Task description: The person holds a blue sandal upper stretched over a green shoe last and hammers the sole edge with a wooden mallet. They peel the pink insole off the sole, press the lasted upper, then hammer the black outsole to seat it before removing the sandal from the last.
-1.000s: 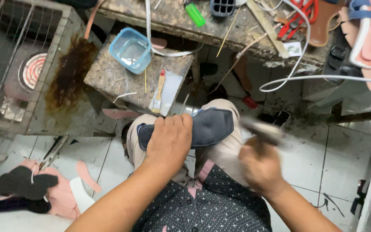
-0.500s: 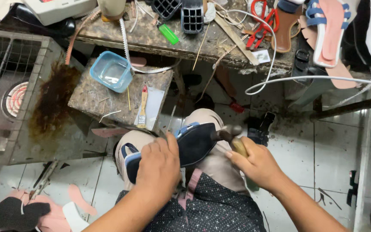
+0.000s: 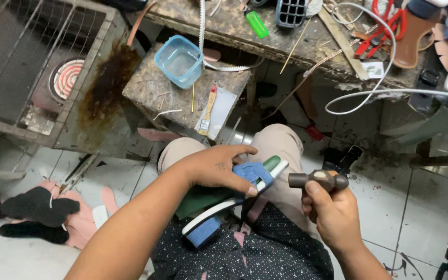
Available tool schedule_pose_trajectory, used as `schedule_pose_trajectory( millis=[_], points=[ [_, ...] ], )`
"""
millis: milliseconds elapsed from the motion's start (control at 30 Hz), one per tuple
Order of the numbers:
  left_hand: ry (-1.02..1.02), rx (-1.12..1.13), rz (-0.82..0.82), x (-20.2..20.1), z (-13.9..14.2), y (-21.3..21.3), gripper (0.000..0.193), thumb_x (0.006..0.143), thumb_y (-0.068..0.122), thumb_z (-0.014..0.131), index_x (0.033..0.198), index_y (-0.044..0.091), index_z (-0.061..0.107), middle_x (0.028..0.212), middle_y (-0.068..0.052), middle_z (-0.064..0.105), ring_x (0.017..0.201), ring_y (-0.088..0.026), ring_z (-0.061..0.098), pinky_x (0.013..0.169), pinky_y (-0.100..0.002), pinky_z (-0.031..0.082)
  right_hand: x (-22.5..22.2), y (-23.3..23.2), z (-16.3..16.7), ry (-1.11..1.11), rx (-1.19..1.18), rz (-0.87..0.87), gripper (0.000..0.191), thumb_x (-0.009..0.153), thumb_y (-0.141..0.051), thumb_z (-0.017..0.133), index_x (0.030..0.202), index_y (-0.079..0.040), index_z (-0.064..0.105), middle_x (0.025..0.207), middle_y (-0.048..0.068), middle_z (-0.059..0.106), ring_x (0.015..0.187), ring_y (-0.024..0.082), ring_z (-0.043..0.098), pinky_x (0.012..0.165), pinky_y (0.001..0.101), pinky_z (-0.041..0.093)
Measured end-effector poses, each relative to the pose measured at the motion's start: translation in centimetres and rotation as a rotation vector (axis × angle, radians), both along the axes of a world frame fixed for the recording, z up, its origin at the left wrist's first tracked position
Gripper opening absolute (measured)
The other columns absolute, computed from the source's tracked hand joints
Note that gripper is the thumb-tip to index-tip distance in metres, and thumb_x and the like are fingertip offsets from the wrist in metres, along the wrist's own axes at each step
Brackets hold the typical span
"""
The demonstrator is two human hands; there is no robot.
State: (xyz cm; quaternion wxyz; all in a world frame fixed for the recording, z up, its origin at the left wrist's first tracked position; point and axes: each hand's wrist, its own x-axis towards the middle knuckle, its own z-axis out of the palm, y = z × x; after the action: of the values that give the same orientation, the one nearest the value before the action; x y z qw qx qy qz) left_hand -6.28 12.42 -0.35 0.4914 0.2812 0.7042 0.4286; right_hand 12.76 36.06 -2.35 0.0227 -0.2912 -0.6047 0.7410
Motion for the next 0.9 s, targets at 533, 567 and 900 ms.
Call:
schedule_pose_trajectory(
  millis=[533,567,900],
  points=[
    [-0.016,0.286,0.593,3.1,1.2,-11.0,0.071,0.084,0.044,0.076,0.135,0.002,0.054,0.116,-0.005,0.064,0.109,-0.014,0.061,0.1,-0.031,0.049,-6.8,-11.1,-3.2,-0.112,-0.209,0.652,0.03,0.096,-0.035,0.065,0.094,-0.005,0.067,0.06,-0.003,0.05,0.048,0.009,0.046,0.044,0.0272,0.038],
    [-0.029,0.33,0.605,3.6,0.9,-11.4,0.069,0.085,0.044,0.076,0.133,0.001,0.053,0.116,-0.006,0.064,0.11,-0.015,0.061,0.101,-0.031,0.049,-6.8,-11.3,-3.2,-0.119,-0.248,0.654,0.031,0.096,-0.035,0.065,0.096,-0.004,0.07,0.059,-0.003,0.048,0.047,0.008,0.044,0.043,0.0269,0.037],
    [-0.209,0.284,0.941,4.8,-3.3,-11.0,0.061,0.087,0.044,0.069,0.129,0.004,0.049,0.104,-0.006,0.064,0.093,-0.012,0.064,0.084,-0.027,0.053,-4.3,-11.1,-5.5,-0.068,-0.236,0.612,0.017,0.094,-0.02,0.072,0.098,-0.006,0.064,0.074,-0.006,0.055,0.061,0.005,0.048,0.053,0.0239,0.039]
  ],
)
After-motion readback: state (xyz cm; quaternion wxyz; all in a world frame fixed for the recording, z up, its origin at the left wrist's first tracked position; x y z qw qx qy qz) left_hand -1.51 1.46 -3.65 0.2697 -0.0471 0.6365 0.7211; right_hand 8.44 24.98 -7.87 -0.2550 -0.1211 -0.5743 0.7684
